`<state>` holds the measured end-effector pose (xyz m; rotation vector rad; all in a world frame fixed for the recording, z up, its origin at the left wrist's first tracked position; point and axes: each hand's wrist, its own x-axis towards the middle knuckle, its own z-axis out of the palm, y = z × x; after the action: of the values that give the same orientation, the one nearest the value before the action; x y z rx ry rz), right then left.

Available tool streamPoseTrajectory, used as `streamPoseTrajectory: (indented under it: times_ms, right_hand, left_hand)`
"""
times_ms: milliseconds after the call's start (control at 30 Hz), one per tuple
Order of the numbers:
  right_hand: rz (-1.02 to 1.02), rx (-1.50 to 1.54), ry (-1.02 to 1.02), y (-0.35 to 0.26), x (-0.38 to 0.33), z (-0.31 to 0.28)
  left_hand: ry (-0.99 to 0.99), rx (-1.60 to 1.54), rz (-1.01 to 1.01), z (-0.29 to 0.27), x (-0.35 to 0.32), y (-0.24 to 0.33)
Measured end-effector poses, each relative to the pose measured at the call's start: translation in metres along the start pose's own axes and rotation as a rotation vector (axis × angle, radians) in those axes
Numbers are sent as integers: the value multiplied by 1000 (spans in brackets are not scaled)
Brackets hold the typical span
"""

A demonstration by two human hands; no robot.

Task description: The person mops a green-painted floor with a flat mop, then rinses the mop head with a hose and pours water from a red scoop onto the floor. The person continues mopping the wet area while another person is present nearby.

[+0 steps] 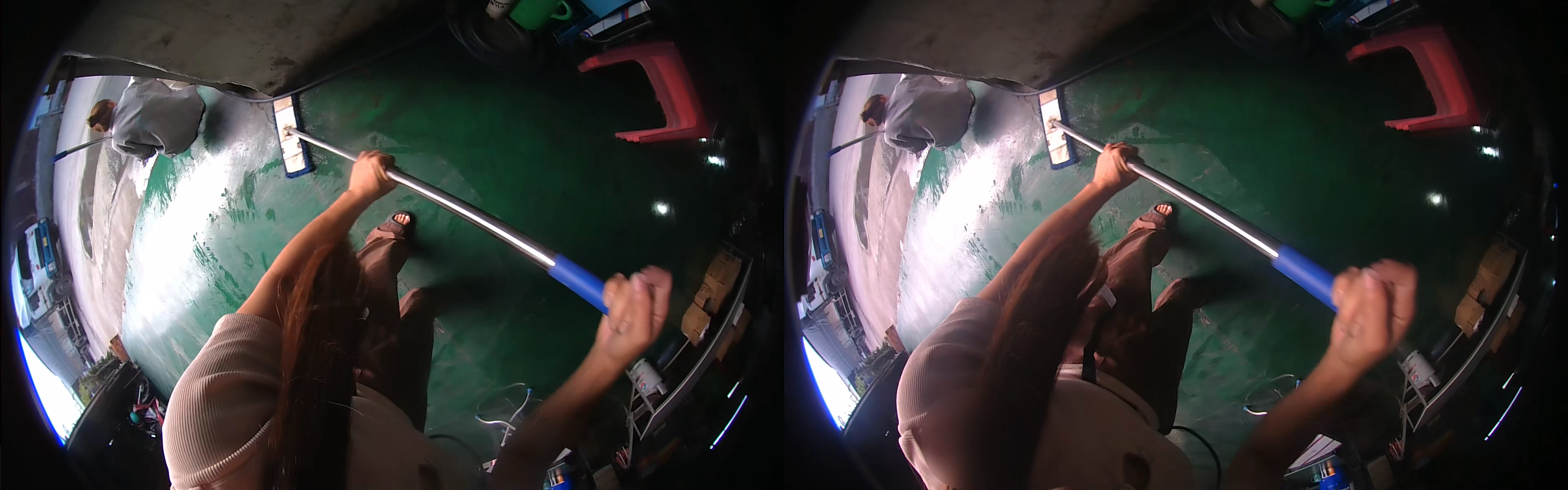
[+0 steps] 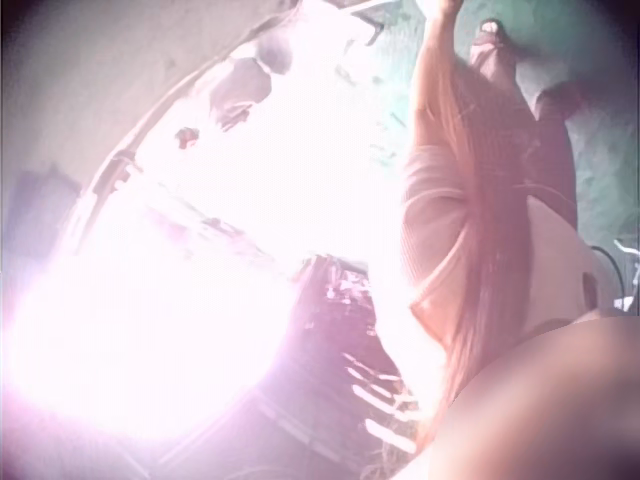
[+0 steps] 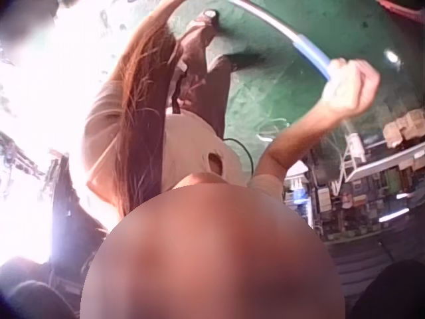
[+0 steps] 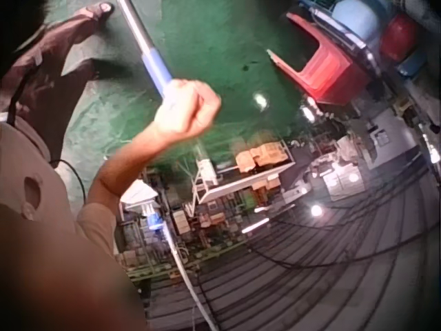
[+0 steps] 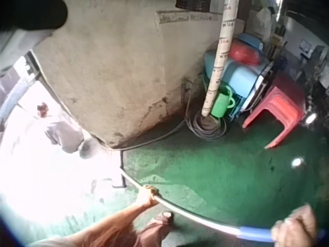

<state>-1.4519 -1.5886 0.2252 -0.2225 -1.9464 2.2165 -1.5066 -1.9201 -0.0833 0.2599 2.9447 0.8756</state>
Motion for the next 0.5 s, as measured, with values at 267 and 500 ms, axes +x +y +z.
streamPoseTrajectory:
  times_ms: [267, 500]
  right_hand:
    - [-14, -40, 263, -9, -211, -74]
    - [-193, -458, 616, -202, -484, -206]
  left_hand:
    - [-51, 53, 276, 32, -128, 78]
    - [-335, -156, 641, 123, -299, 366]
